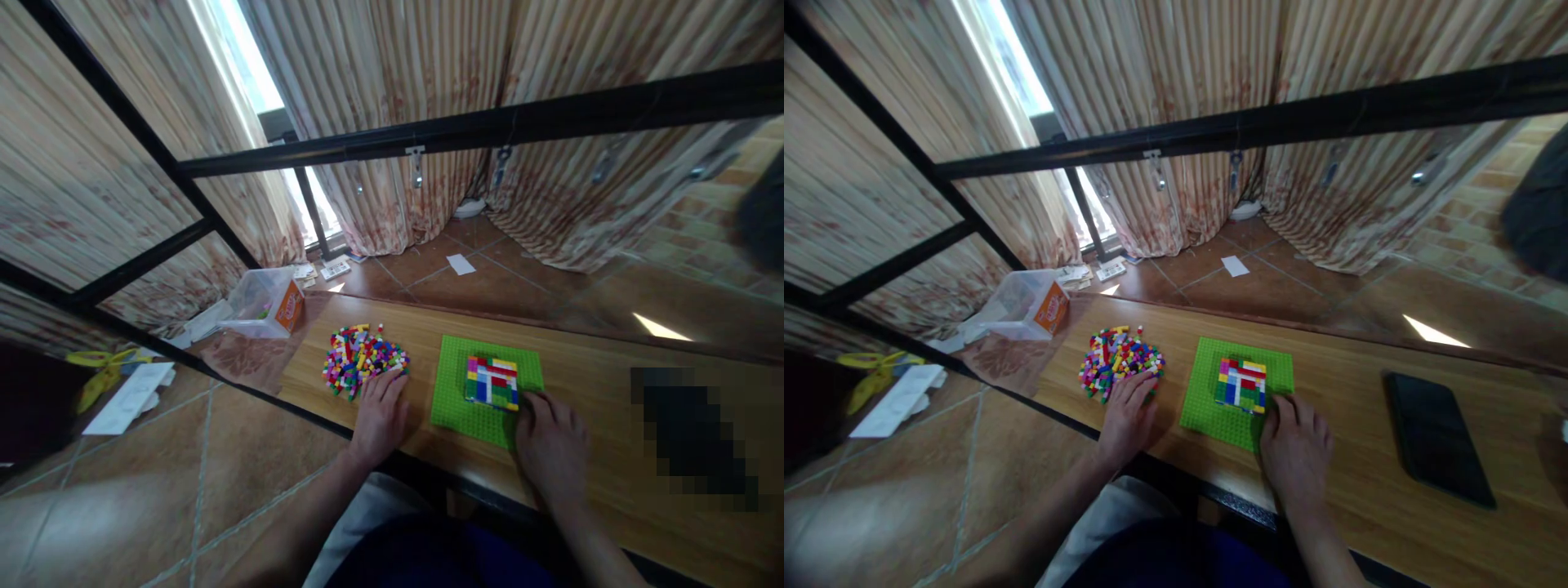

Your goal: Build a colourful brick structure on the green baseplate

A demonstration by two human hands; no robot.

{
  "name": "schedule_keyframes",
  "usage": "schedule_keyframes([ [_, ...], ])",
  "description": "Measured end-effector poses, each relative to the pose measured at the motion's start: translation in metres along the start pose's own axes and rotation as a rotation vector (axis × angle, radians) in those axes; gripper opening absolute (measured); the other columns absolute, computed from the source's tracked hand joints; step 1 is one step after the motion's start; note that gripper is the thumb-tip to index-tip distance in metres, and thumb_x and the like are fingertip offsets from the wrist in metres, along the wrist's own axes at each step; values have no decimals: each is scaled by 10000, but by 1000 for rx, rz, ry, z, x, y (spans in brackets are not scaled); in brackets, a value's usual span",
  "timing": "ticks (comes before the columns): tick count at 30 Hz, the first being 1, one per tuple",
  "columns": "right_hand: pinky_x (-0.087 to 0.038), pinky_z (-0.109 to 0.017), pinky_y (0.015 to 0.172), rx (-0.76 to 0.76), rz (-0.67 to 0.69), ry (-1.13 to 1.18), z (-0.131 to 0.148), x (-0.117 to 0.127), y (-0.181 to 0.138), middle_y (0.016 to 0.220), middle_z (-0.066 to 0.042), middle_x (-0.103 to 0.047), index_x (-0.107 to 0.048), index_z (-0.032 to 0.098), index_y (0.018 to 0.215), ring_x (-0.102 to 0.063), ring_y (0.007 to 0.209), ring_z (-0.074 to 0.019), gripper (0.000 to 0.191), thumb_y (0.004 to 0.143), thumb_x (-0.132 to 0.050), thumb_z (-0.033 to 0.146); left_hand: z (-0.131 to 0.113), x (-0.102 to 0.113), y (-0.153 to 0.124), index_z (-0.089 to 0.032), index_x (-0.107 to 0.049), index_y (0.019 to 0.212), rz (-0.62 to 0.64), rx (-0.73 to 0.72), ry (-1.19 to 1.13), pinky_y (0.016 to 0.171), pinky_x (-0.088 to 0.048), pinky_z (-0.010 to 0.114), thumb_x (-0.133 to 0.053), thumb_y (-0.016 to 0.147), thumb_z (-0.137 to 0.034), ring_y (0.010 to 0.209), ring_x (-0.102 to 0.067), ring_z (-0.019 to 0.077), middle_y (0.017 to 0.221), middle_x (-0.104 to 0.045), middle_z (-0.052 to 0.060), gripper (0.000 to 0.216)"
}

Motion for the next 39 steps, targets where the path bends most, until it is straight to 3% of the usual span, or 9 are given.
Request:
schedule_keyframes([
  [6,-395,-415,809,20,-26,-21,-2,-1,-1,1184,-123,-622,-632,172,1124,-532,1013,-287,315,917,-427,292,80,39,-12,-182,-620,1177,-173,275,98,990,-466,468,-539,880,-199,1136,-578,269,1212,-634,121,308],
  [11,-401,-419,788,32,-36,-28,-6,-5,-1,1168,-130,-626,-636,172,1120,-542,992,-298,324,906,-432,304,112,41,-10,-198,-688,1060,-166,371,121,984,-466,468,-562,843,-192,1099,-605,275,1162,-663,105,251],
  [18,-395,-430,798,57,-37,-15,-10,-8,-1,1153,-146,-621,-630,165,1122,-536,1006,-303,340,898,-416,306,117,33,2,-197,-710,975,-93,414,141,980,-443,472,-612,842,-209,1070,-614,277,1124,-688,100,166],
  [26,-393,-428,807,67,-34,-12,-12,-11,-1,1163,-151,-616,-629,160,1111,-533,1007,-293,337,904,-410,311,116,36,8,-184,-698,892,-98,421,135,974,-433,483,-639,823,-189,1060,-611,292,1079,-696,99,91],
  [31,-395,-427,814,60,-26,-21,-11,-10,-1,1163,-143,-617,-623,167,1120,-532,1025,-297,338,901,-409,310,106,42,7,-181,-662,866,-178,440,-102,879,-496,375,-615,823,-182,974,-646,233,1023,-692,86,64],
  [35,-397,-430,820,52,-26,-3,-10,-9,0,1145,-138,-623,-628,173,1119,-533,1025,-293,332,907,-408,304,102,37,6,-190,-644,826,-208,553,-339,714,-503,289,-652,784,-214,736,-650,172,786,-678,17,50],
  [39,-396,-425,833,47,-33,8,-9,-9,0,1154,-130,-622,-628,177,1118,-529,1024,-281,329,911,-407,304,99,26,7,-183,-632,788,-269,660,-594,643,-481,234,-688,719,-215,652,-603,124,708,-637,-20,95],
])
Point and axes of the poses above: each hand's wrist, its own y-axis towards the middle knuckle, its own x-axis out of the back of the hand, z = x × y, the point moved 5 cm from there along y, towards the middle knuckle
